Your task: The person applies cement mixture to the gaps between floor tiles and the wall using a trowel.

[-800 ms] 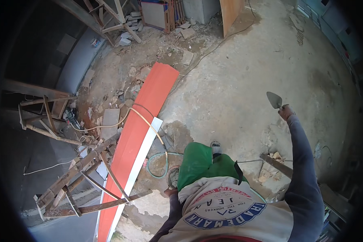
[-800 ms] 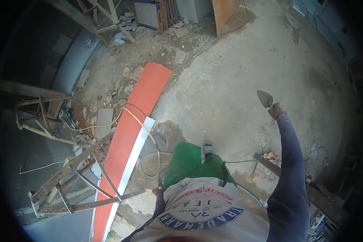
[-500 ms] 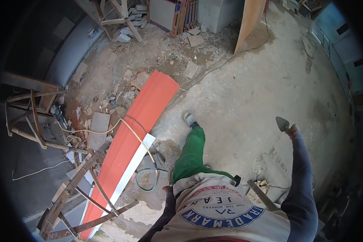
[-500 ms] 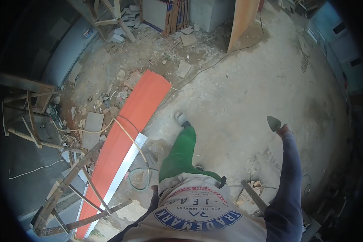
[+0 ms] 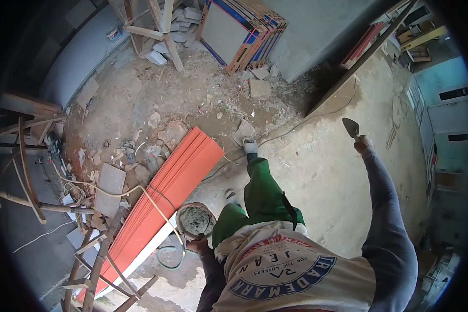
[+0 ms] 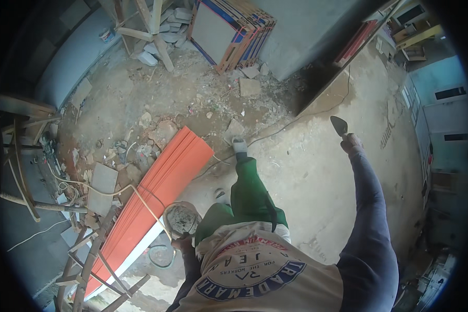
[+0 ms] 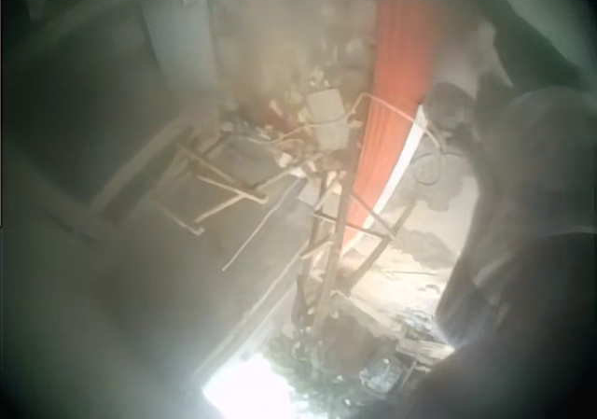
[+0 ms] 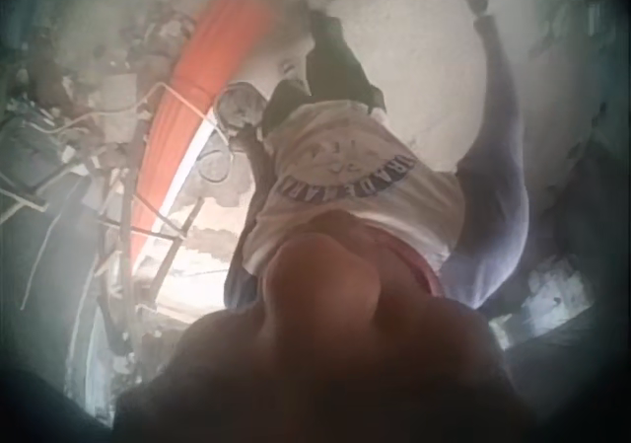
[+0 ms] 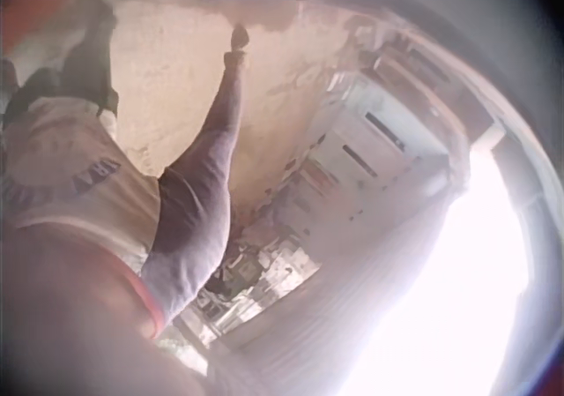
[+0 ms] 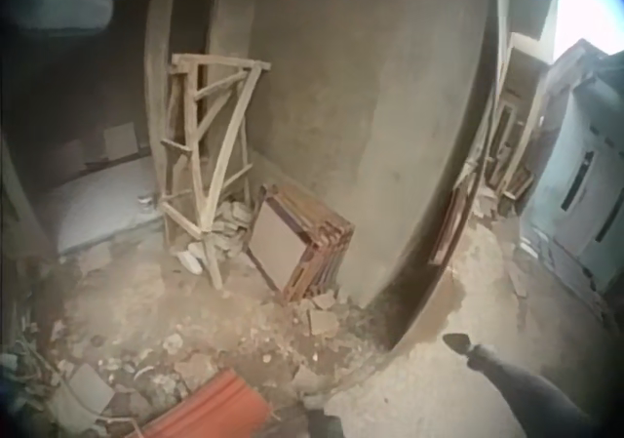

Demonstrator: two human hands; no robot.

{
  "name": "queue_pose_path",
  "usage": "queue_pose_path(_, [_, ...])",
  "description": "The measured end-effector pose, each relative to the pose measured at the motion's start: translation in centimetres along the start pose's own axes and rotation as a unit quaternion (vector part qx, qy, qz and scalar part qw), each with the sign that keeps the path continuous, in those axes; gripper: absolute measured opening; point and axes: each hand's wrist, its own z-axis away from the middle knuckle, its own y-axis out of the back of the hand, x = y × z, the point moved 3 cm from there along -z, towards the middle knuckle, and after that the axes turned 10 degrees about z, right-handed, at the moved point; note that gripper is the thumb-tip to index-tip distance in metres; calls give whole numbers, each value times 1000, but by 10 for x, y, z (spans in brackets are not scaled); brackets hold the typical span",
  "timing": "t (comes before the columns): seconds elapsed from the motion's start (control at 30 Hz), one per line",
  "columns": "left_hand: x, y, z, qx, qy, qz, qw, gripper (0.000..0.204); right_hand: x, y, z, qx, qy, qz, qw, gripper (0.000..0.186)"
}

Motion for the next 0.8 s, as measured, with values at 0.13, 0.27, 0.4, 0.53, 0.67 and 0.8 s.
queue_pose_path(0.13, [70, -126, 10, 172, -162, -273, 933, 51, -137, 141, -141, 120, 47, -12, 992, 44])
queue_pose_path(0.27, [132, -234, 53, 179, -231, -398, 870, 71, -274, 257, -247, 199, 206, -75, 955, 37])
queue_pose_path(0.4, [209, -269, 56, 166, -128, -362, 908, 61, -445, 349, -298, 132, 262, -6, 956, 38])
queue_pose_path(0.53, [243, -382, 71, 123, -27, -241, 962, 55, -529, 437, -390, 306, 381, -262, 833, 37])
queue_pose_path(0.67, [277, -362, 76, 202, 66, -164, 963, 49, -692, 387, -350, 368, 127, -367, 845, 51])
queue_pose_path(0.8, [329, -482, 39, 210, 133, 3, 968, 45, -680, 293, -495, 281, 45, -135, 949, 64])
